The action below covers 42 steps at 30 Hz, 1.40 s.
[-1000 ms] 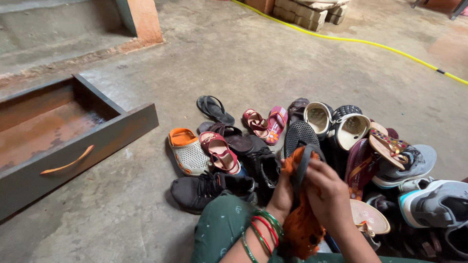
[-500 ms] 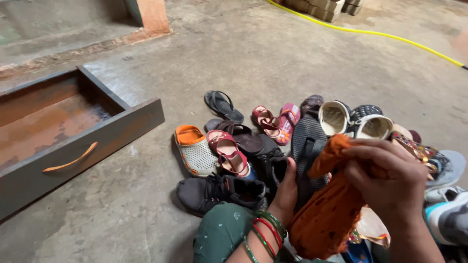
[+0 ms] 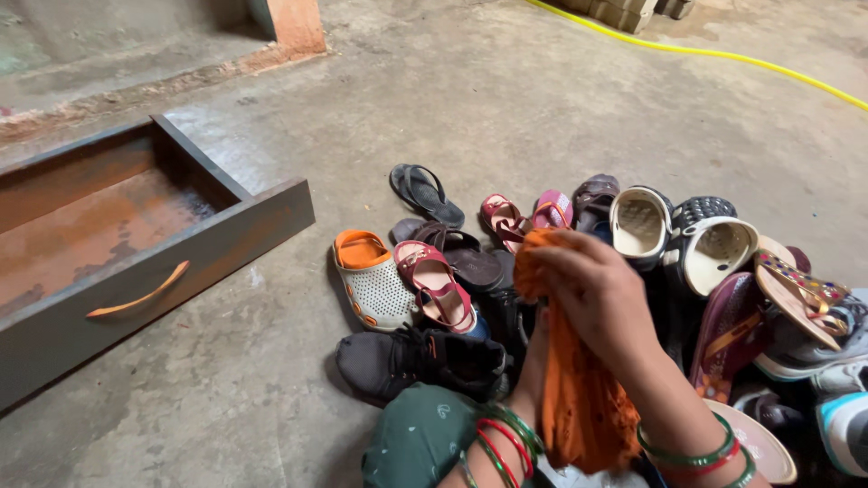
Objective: The person sits on the floor and wipes various shoes with an orange cloth, then arranges them in pairs on the floor.
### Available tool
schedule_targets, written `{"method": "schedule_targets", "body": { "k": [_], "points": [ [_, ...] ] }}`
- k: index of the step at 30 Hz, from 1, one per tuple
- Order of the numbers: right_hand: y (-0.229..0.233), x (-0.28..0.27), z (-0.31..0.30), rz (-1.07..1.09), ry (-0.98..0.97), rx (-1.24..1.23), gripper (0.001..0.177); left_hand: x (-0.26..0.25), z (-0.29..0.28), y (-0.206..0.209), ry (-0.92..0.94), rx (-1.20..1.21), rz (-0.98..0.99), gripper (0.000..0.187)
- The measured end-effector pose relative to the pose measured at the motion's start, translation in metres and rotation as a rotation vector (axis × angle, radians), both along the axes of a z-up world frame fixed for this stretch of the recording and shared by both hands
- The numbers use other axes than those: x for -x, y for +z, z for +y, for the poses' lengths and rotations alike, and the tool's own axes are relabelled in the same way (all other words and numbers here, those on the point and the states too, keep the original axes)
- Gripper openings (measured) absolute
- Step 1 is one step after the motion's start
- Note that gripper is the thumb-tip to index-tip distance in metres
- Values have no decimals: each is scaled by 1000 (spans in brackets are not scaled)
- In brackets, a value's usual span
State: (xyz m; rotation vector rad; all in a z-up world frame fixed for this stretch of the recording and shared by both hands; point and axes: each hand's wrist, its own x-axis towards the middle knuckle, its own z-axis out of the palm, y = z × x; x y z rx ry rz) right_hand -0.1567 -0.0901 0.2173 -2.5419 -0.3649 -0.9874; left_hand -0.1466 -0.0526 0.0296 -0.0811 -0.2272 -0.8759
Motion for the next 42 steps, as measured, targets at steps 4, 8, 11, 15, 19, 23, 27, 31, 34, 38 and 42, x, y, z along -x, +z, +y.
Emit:
{"method": "schedule_targets", "body": {
  "k": [4, 8, 11, 15, 19, 23, 27, 31, 34, 38, 42],
  "points": [
    [-6, -8, -3, 30, -218, -268, 21, 5, 4, -9, 87, -134, -178, 78],
    [-3, 12, 6, 5, -96, -80, 25, 5, 17, 8, 9, -152, -8, 81],
    [0, 16, -10, 32, -69, -62, 23, 5, 26, 38, 116, -217, -122, 79],
    [-15, 5, -52, 115, -155, -474, 20, 17, 34, 62, 602, -496, -601, 79],
    [-62, 23, -72, 272, -204, -674, 22, 13, 31, 43, 762, -627, -659, 81],
    [-96, 43, -86, 325, -123, -1020, 22, -4, 26, 17, 733, -658, -526, 81],
    [-89, 70, -96, 59, -267, -989, 20, -19, 18, 6, 568, -488, -68, 83],
    [-79, 73, -66, -61, -248, -568, 20, -36, 10, -7, 602, -490, 47, 81],
    [-86, 55, -28, 103, -130, -424, 26, -39, -9, -35, 592, -514, -180, 88],
    [-97, 60, -6, 228, -55, -266, 45, -47, 6, -43, 495, -395, -77, 82],
    [-117, 83, -3, 293, -131, -253, 38, -35, 33, -1, 452, -489, 124, 81]
  ]
}}
